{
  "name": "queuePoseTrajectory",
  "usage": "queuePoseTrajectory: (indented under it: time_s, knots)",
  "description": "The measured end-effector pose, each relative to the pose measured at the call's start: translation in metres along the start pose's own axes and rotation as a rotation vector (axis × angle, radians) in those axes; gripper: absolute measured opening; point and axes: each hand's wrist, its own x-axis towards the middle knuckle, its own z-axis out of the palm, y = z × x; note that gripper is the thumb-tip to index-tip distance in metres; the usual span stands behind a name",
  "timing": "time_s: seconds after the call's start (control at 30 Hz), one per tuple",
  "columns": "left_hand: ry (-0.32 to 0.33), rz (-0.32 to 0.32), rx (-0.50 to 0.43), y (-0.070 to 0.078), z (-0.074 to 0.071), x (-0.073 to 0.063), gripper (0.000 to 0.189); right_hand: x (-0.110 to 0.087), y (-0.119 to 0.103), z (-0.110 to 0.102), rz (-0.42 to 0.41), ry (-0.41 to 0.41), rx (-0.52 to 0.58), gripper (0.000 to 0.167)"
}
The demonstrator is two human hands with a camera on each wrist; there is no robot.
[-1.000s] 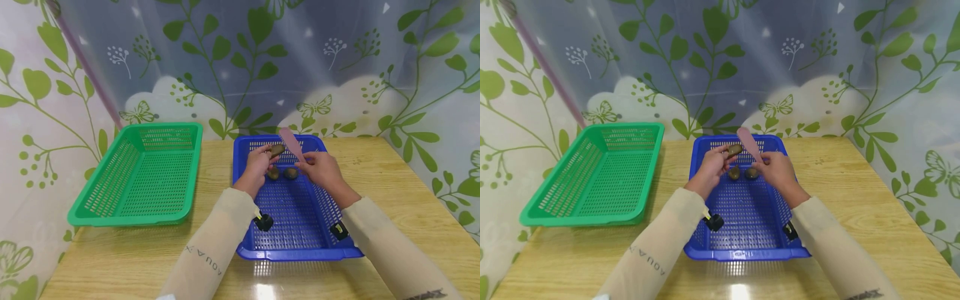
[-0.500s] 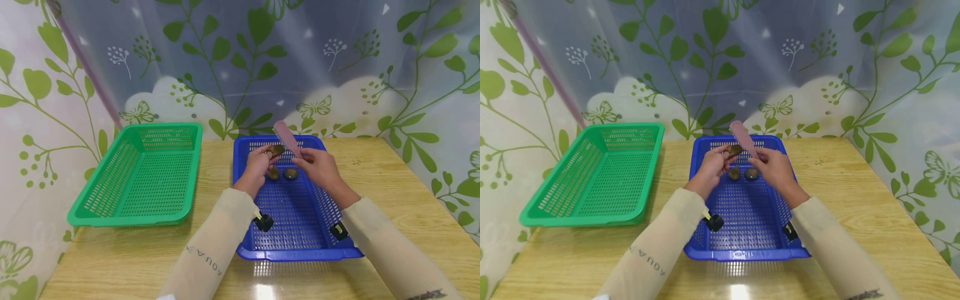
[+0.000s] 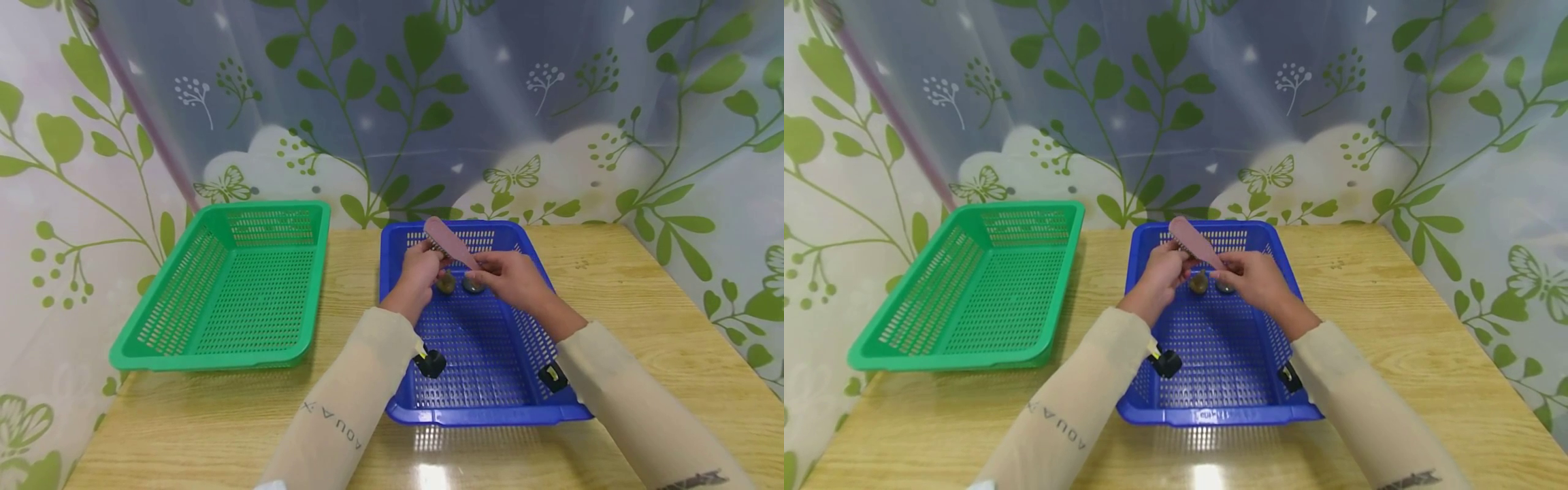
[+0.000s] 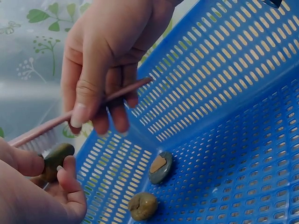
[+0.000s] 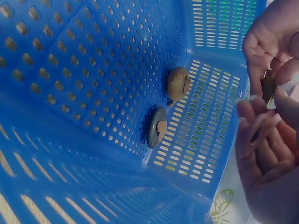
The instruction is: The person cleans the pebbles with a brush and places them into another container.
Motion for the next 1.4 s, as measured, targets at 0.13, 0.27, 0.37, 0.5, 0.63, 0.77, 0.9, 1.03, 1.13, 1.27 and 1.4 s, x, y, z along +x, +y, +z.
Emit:
queuePoseTrajectory:
  time_s: [0.13, 0.27, 0.37, 0.5, 0.63, 0.77, 0.9, 1.03, 1.13, 1.27, 1.4]
  knots:
    - [-0.001, -0.003, -0.003, 0.0006, -0.0009, -0.0004, 0.038, -0.0007, 0.0002, -0.0012, 0.030, -0.023, -0.023, 0.030]
    - [-0.016, -0.006, -0.025, 0.0010, -0.0015, -0.0001, 0.037, -0.0015, -0.0005, -0.0026, 0.065, -0.020, -0.041, 0.034]
    - [-0.017, -0.003, -0.037, 0.0009, -0.0013, 0.0009, 0.038, -0.0012, -0.0014, -0.0035, 0.077, -0.009, -0.048, 0.032]
    - [-0.002, -0.001, -0.032, 0.0003, -0.0005, 0.0023, 0.039, -0.0008, -0.0014, -0.0045, 0.104, 0.036, -0.062, 0.032]
    - [0.005, 0.004, -0.028, 0.0000, -0.0006, 0.0025, 0.039, -0.0011, -0.0021, -0.0062, 0.150, 0.088, -0.074, 0.037]
    - [0.001, 0.012, -0.027, 0.0003, -0.0010, 0.0018, 0.039, -0.0016, -0.0043, -0.0074, 0.166, 0.127, -0.064, 0.039]
    - [0.004, 0.015, -0.028, 0.0000, -0.0008, 0.0015, 0.039, -0.0018, -0.0058, -0.0069, 0.148, 0.150, -0.046, 0.040]
    - [0.001, 0.017, -0.027, -0.0007, -0.0010, 0.0020, 0.039, -0.0010, -0.0052, -0.0044, 0.103, 0.162, -0.032, 0.043]
    - [-0.004, 0.017, -0.028, -0.0010, -0.0009, 0.0023, 0.039, -0.0006, -0.0047, -0.0029, 0.084, 0.145, -0.027, 0.043]
    - [-0.005, 0.010, -0.030, -0.0003, -0.0010, 0.0024, 0.039, -0.0009, -0.0040, -0.0020, 0.070, 0.101, -0.040, 0.040]
    - [-0.011, 0.006, -0.024, 0.0004, -0.0022, 0.0017, 0.038, -0.0011, -0.0028, -0.0018, 0.049, 0.028, -0.040, 0.037]
